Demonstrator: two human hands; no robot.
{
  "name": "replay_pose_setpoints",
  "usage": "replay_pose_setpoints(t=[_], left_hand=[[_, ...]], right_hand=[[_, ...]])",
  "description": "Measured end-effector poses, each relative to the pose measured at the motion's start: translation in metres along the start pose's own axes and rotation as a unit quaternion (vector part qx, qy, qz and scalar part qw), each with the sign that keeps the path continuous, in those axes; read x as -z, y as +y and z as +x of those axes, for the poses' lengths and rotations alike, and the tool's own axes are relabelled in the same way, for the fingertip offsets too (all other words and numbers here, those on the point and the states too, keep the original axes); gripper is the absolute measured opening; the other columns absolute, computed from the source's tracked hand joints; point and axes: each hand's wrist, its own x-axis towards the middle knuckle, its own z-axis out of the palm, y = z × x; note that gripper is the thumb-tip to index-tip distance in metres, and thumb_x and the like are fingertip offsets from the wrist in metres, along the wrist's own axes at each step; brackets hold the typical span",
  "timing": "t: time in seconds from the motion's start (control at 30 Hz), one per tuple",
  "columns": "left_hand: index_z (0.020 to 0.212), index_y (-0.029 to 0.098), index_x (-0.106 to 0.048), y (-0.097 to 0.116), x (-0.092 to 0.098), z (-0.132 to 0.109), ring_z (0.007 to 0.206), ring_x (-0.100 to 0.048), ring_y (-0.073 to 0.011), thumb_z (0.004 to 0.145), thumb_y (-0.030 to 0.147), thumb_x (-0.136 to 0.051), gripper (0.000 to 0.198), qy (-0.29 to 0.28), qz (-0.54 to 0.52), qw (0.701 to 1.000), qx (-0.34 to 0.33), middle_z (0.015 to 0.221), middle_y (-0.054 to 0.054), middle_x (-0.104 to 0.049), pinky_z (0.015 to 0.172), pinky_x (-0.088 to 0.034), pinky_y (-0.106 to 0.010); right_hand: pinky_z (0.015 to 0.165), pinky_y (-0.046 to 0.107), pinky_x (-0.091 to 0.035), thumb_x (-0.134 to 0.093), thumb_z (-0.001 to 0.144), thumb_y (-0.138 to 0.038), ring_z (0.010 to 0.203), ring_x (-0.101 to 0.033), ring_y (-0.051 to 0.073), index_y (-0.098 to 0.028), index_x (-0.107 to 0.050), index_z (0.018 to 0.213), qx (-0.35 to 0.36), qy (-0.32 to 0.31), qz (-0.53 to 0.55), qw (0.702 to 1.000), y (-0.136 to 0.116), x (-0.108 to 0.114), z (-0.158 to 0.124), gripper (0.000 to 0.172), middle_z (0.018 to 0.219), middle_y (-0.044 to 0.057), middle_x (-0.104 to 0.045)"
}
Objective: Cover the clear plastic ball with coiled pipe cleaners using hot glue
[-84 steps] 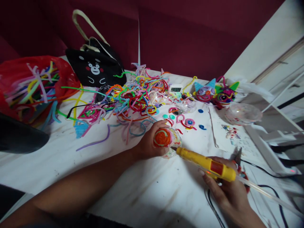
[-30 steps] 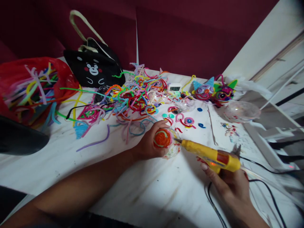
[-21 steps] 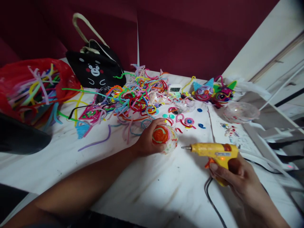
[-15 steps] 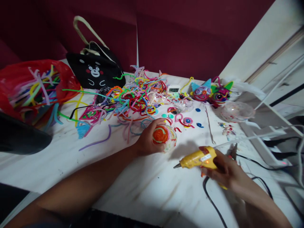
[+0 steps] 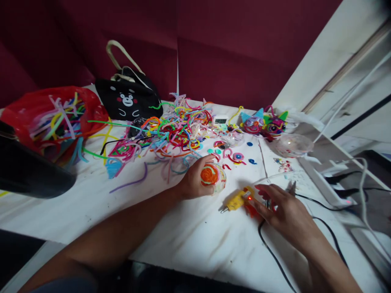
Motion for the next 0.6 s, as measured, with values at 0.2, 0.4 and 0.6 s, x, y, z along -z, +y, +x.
replay_pose_setpoints(t=[0.2,0.4,0.6], left_hand=[[0.134,0.017,-0.040,0.003,-0.003,-0.002,0.126,-0.053,-0.0359,0.054,0.015,-0.071,0.086,0.008,0.028,0.999,-0.016,0.137,-0.019,-0.053,0.107,-0.042,-0.051],[0.135,0.019,-0.038,0.001,-0.007,-0.004,0.125,-0.054,-0.0338,0.056,0.014,-0.072,0.086,0.015,0.047,0.997,-0.054,0.137,-0.017,-0.053,0.106,-0.043,-0.051],[0.136,0.018,-0.038,-0.002,-0.008,-0.005,0.125,-0.053,-0.0344,0.054,0.014,-0.072,0.089,0.018,0.038,0.998,-0.052,0.138,-0.017,-0.052,0.106,-0.042,-0.051]], right_hand=[[0.066,0.033,-0.052,-0.059,0.088,-0.044,0.080,-0.067,0.021,-0.020,-0.065,0.102,0.045,0.006,0.121,0.992,-0.040,-0.006,0.031,0.029,0.094,0.007,-0.068],[0.071,0.035,-0.052,-0.063,0.084,-0.049,0.093,-0.067,0.024,-0.021,-0.063,0.106,0.029,-0.002,0.166,0.986,-0.049,-0.022,0.052,0.036,0.105,0.009,-0.069],[0.070,0.035,-0.052,-0.065,0.081,-0.044,0.089,-0.069,0.023,-0.021,-0.064,0.103,0.038,-0.021,0.183,0.982,-0.049,-0.027,0.056,0.031,0.102,0.008,-0.071]])
